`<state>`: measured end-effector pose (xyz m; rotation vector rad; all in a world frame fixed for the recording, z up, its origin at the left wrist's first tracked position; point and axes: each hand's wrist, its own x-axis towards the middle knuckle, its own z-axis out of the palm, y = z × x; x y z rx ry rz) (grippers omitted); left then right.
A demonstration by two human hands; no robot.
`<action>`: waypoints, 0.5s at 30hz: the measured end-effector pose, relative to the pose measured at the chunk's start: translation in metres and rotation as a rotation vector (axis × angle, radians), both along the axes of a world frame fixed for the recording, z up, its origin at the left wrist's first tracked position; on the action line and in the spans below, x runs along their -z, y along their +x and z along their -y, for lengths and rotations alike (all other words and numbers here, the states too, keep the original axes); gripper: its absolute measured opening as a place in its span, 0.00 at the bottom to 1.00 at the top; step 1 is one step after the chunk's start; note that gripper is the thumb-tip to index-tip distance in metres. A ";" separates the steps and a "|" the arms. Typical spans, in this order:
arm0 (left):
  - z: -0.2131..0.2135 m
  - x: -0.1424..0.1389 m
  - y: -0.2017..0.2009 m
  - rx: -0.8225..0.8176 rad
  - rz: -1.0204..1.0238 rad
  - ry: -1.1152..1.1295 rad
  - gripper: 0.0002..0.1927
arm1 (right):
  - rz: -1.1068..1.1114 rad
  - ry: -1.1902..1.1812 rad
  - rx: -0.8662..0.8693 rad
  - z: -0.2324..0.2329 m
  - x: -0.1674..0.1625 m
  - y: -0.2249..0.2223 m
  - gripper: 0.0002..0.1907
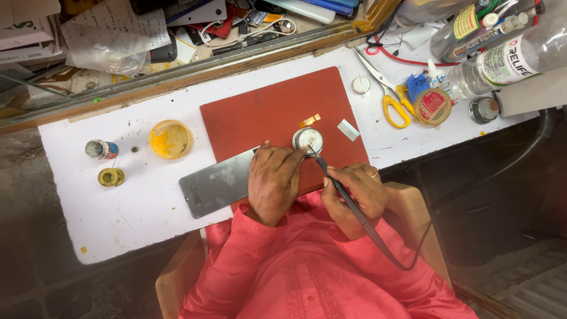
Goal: The person scoops paste from a small jar and applies it onto a round component with a brush, then heats the component with a soldering iron while steadying it on the work mat. They continue applying paste and heating the component through the clip.
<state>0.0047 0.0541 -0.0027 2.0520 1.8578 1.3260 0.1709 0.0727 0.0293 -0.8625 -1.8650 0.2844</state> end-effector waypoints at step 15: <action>0.000 0.000 0.000 -0.005 0.003 0.019 0.11 | -0.019 -0.001 0.007 0.002 0.003 0.003 0.15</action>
